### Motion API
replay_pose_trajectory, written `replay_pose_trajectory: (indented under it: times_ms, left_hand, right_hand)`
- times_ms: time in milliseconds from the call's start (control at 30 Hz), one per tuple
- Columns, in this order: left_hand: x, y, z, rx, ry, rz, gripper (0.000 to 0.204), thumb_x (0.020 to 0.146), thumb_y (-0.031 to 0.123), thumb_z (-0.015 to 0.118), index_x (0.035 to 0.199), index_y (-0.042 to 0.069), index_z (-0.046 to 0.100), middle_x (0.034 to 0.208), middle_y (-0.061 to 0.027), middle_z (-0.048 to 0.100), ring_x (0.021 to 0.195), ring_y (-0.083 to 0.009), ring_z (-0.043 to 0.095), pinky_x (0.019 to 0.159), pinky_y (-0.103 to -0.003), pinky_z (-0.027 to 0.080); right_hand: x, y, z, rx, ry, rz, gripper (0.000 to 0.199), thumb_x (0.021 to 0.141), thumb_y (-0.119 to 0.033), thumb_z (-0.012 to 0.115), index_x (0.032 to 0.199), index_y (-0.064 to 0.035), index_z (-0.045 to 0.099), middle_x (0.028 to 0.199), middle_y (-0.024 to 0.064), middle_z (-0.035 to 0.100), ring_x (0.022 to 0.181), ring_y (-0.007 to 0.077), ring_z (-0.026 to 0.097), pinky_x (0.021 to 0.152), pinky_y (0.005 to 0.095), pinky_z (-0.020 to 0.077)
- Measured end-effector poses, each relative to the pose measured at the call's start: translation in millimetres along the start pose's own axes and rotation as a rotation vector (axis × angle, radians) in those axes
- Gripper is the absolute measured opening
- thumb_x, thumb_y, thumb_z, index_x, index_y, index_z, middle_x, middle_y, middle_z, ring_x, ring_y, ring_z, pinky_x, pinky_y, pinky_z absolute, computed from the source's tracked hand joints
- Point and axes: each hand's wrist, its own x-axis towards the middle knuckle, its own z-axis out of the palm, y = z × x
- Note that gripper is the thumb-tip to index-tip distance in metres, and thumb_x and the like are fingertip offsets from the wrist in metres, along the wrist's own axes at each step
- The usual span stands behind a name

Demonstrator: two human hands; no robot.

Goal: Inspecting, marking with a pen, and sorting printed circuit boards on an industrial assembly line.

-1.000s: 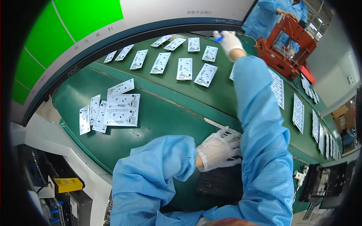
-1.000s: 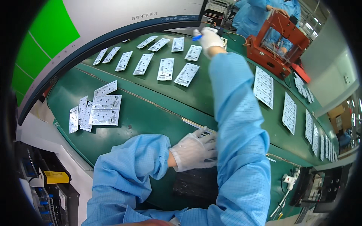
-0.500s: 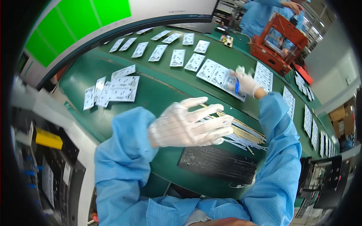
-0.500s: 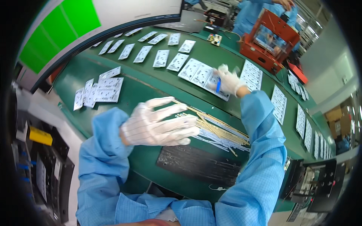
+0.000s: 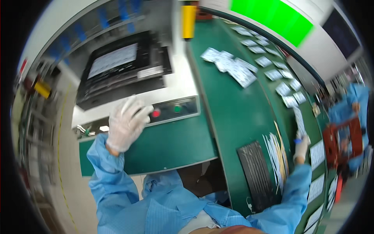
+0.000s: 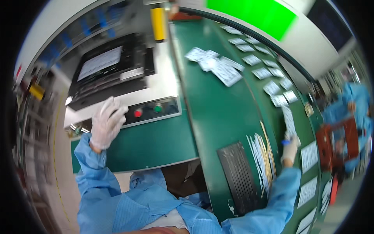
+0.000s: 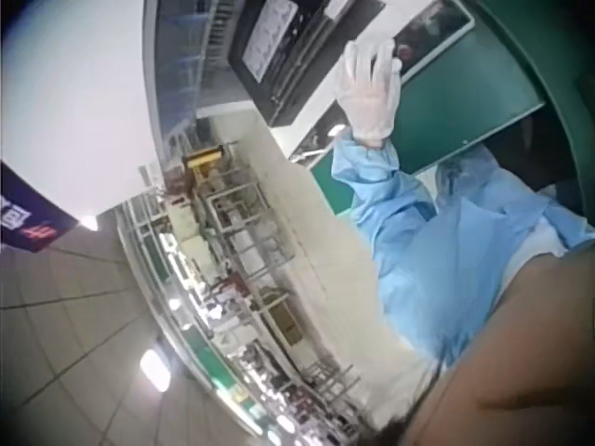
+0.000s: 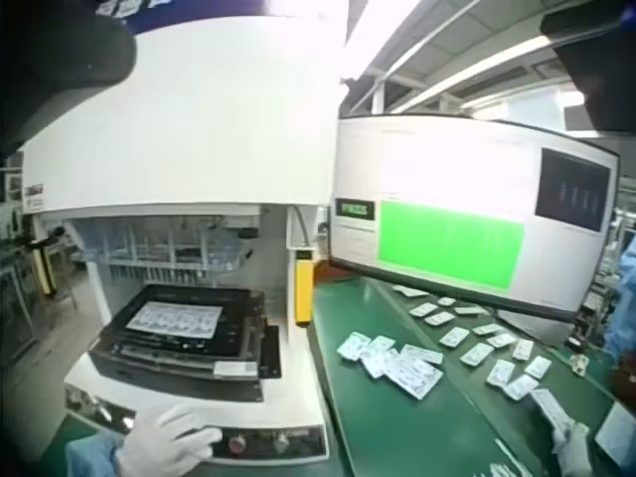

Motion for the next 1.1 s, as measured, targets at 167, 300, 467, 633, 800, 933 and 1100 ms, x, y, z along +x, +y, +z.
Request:
replay_pose_trajectory:
  times_ms: [167,300,467,633,800,933,1100]
  left_hand:
    - [-38.1,-131.6,4.1,0.105,0.091,-0.444,0.040,0.087,0.029,0.063,0.123,0.012,0.059,0.121,-0.0116,0.061,0.122,-0.0349,0.051,0.094,-0.041,0.047]
    - [5.0,-216.7,19.1,0.107,-0.109,-0.599,0.060,0.087,0.049,0.058,0.133,0.013,0.050,0.127,-0.0146,0.057,0.125,-0.0366,0.047,0.096,-0.040,0.046]
    - [41.6,-249.9,42.3,0.293,-0.442,-0.447,0.056,0.091,0.046,0.053,0.137,0.015,0.046,0.144,-0.0164,0.040,0.133,-0.0317,0.038,0.105,-0.037,0.037]
    - [41.1,-262.6,50.0,0.031,-0.358,-0.166,0.042,0.093,0.036,0.051,0.127,0.011,0.054,0.124,-0.0175,0.058,0.112,-0.0328,0.056,0.093,-0.040,0.045]
    - [43.2,-248.4,13.7,0.240,-0.248,-0.173,0.037,0.078,0.000,0.052,0.113,0.008,0.061,0.101,-0.0122,0.068,0.090,-0.0282,0.066,0.074,-0.039,0.053]
    - [-23.4,-196.3,-53.2,-0.016,0.139,0.036,0.034,0.082,0.003,0.052,0.115,0.006,0.062,0.107,-0.0084,0.068,0.092,-0.0241,0.067,0.075,-0.035,0.054]
    - [-132.2,-118.7,-75.3,-0.170,-0.206,-0.108,0.045,0.069,0.018,0.071,0.113,0.009,0.064,0.108,-0.0052,0.068,0.093,-0.0174,0.067,0.064,-0.030,0.052]
  right_hand:
    - [-6.2,16.4,-34.0,-0.240,0.156,-0.223,0.036,0.100,-0.028,0.046,0.119,0.0023,0.051,0.104,0.0120,0.054,0.096,0.0217,0.051,0.085,0.0332,0.0418]
    - [-74.7,-42.6,-56.9,0.749,-0.078,0.093,0.040,0.103,-0.034,0.036,0.119,-0.0002,0.051,0.106,0.0023,0.053,0.088,0.0110,0.047,0.084,0.0260,0.0376]
    - [-196.0,-140.1,-45.0,0.409,-0.026,-0.148,0.024,0.100,-0.022,0.045,0.110,-0.0033,0.055,0.094,-0.0007,0.046,0.082,0.0075,0.044,0.078,0.0211,0.0373]
    - [-240.4,-206.6,-18.9,0.735,-0.117,0.017,0.022,0.098,-0.022,0.047,0.113,-0.0081,0.058,0.100,-0.0043,0.058,0.057,-0.0037,0.043,0.046,0.0081,0.0326]
    - [-246.4,-283.3,27.8,0.988,-0.457,-0.007,0.035,0.094,-0.021,0.053,0.124,-0.0043,0.054,0.128,0.0038,0.053,0.088,0.0091,0.048,0.070,0.0211,0.0360]
    - [-245.4,-353.7,66.6,0.271,-0.291,-1.024,0.035,0.089,-0.022,0.061,0.116,-0.0007,0.054,0.139,0.0207,0.047,0.124,0.0356,0.047,0.106,0.0419,0.0320]
    - [-240.4,-464.4,137.7,0.101,-0.374,-1.472,0.045,0.079,-0.022,0.071,0.114,0.0008,0.055,0.112,0.0226,0.058,0.105,0.0405,0.055,0.092,0.0416,0.0443]
